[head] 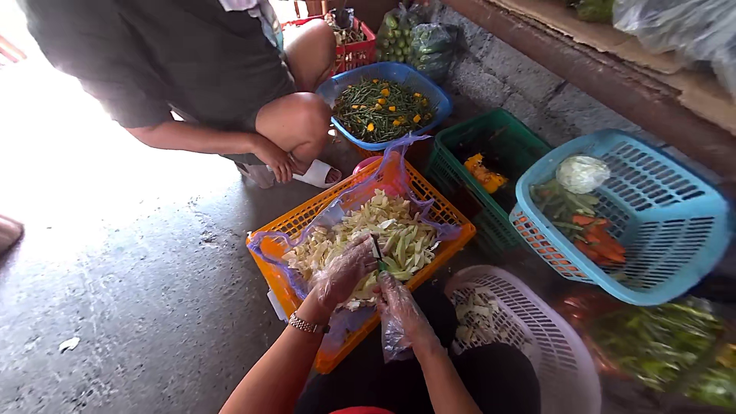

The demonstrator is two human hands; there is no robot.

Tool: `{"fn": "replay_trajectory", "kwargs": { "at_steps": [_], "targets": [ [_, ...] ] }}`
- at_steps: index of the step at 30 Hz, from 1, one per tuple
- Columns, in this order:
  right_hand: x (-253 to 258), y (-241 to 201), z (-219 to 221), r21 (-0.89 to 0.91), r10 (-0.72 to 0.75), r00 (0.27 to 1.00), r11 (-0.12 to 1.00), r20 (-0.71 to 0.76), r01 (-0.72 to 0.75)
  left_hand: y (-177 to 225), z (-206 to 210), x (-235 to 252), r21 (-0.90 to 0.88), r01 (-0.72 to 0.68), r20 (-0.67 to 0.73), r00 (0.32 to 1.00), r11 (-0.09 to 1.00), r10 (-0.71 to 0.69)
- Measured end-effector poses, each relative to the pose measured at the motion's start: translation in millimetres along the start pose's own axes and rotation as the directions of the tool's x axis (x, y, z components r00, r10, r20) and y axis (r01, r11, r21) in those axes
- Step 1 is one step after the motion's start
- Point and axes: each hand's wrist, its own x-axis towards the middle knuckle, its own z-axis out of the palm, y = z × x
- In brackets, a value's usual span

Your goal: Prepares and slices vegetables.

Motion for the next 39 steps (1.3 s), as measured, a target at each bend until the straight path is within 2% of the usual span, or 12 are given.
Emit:
{"fn": "replay_trajectory", "kwargs": {
  "at_steps": [3, 7, 13, 17, 19, 22, 26, 28, 30, 32, 35, 39],
  "targets": [
    [-1, 3, 1, -0.024, -0.066, 0.998, 0.998, 0.003, 0.066, 0, 0, 0, 0.25, -0.039, -0.116, 0.991, 0.967, 0.07],
    [-3, 5, 0, -0.048, -0.092, 0.996, 0.995, 0.012, 0.093, 3, -4, -2, 0.381, -0.087, -0.134, 0.98, 0.921, 0.147],
    [-5, 1, 2, -0.063, -0.098, 0.995, 0.993, -0.005, 0.097, 13, -13, -14, 0.329, 0.005, -0.004, 1.0, 0.944, -0.004],
    [-3, 4, 0, 0.003, -0.078, 0.997, 0.997, -0.004, 0.078, 17, -13, -19, 0.374, -0.021, -0.038, 0.999, 0.927, 0.037],
    [-4, 6, -2, 0.142, -0.071, 0.997, 0.987, -0.023, 0.073, 18, -15, -16, 0.515, -0.023, -0.093, 0.992, 0.857, 0.082],
    [-14, 8, -7, 0.401, -0.096, 0.99, 0.907, -0.101, 0.129, 15, -25, -5, 0.731, -0.051, -0.062, 0.988, 0.681, 0.141],
    [-26, 17, -33, 0.365, -0.223, 0.938, 0.877, -0.265, 0.312, 10, -14, 13, 0.852, -0.092, 0.002, 0.985, 0.515, 0.173],
    [-25, 23, -43, 0.487, -0.185, 0.938, 0.816, -0.292, 0.312, -1, 2, 27, 0.884, -0.142, 0.088, 0.986, 0.446, 0.14],
    [-25, 24, -49, 0.586, -0.147, 0.95, 0.757, -0.277, 0.288, -14, 26, 44, 0.947, -0.131, 0.114, 0.991, 0.292, 0.076],
    [-26, 25, -48, 0.591, -0.167, 0.947, 0.748, -0.273, 0.302, -28, 46, 60, 0.993, -0.042, 0.042, 0.999, 0.107, 0.005],
    [-26, 25, -46, 0.528, -0.199, 0.937, 0.783, -0.289, 0.329, -41, 61, 70, 0.997, 0.029, -0.033, 0.998, -0.068, -0.058],
    [-26, 26, -47, 0.494, -0.222, 0.932, 0.799, -0.286, 0.342, -48, 61, 72, 0.994, -0.038, 0.033, 0.998, -0.103, -0.055]
  ]
}}
